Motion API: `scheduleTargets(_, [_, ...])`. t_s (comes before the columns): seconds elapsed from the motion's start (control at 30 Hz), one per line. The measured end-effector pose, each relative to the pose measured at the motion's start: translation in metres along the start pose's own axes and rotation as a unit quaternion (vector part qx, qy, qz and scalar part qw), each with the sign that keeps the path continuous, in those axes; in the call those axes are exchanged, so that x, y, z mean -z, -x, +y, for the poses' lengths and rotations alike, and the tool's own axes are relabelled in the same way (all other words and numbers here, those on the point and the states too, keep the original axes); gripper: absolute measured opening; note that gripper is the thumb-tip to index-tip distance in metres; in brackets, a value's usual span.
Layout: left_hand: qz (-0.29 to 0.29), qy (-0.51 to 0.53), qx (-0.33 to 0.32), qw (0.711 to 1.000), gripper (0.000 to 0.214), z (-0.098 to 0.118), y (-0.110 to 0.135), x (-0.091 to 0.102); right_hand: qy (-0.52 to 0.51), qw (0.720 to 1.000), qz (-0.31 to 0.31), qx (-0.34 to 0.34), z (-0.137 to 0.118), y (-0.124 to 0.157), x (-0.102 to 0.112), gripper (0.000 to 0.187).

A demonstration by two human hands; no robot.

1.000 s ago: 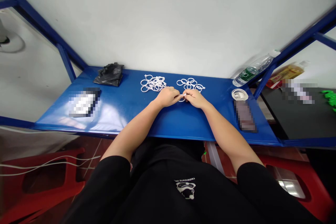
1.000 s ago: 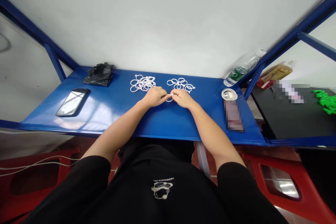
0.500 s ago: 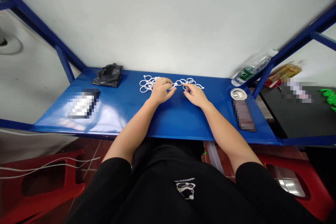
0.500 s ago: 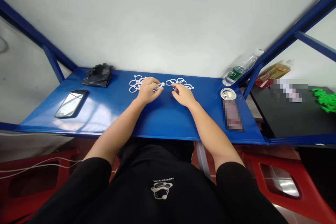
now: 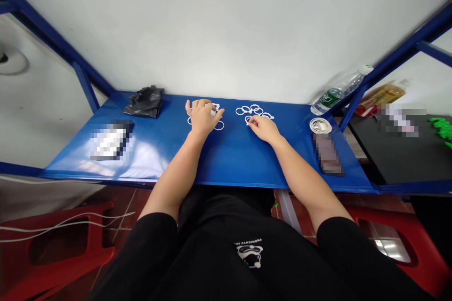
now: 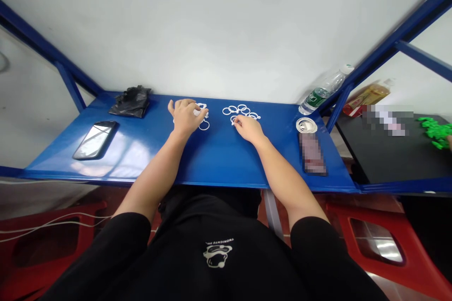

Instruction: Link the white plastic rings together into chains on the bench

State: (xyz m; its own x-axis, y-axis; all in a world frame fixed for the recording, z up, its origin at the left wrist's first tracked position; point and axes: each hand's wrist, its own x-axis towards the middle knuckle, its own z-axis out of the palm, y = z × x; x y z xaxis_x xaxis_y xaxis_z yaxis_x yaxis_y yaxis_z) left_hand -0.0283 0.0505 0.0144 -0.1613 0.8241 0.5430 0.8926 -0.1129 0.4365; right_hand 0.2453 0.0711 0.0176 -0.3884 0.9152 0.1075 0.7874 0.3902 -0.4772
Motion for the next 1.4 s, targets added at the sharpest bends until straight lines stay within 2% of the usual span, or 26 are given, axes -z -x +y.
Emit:
scheduleTargets(0.1, [-0.041,0.027,-0.107,0.993,0.024,0.012,0.005,-0.004,-0.125,0.992,0.011,0.032,-0.003,0.002,-0.003,0.012])
scheduleTargets(0.2, [-0.092,0.043,-0.233,0.967,0.034,0.025,0.011,-0.007,-0.251,0.966,-0.024,0.054,-0.010,0.004,-0.006,0.013])
scheduleTargets(0.33, [-0.110,0.040,-0.311,0.943,0.025,0.034,0.018,-0.009,-0.341,0.935,-0.075,0.066,-0.018,0.007,-0.007,0.011])
scheduleTargets(0.43, [-0.110,0.036,-0.327,0.938,0.028,0.035,0.019,-0.011,-0.328,0.938,-0.071,0.085,-0.018,0.009,-0.005,0.014])
scheduleTargets(0.67, [-0.122,0.028,-0.345,0.930,0.027,0.036,0.020,-0.015,-0.221,0.965,-0.027,0.139,-0.015,0.011,-0.003,0.018])
scheduleTargets(0.93, [-0.170,0.032,-0.336,0.926,0.037,0.041,0.022,-0.016,-0.139,0.982,-0.023,0.127,-0.021,0.012,0.002,0.021])
scheduleTargets(1.17, [-0.186,0.042,-0.325,0.926,0.047,0.039,0.023,-0.017,-0.141,0.983,-0.043,0.107,-0.026,0.013,0.009,0.025])
scheduleTargets(1.4, [-0.188,0.039,-0.324,0.926,0.047,0.039,0.023,-0.017,-0.142,0.982,-0.001,0.120,-0.022,0.010,0.005,0.024])
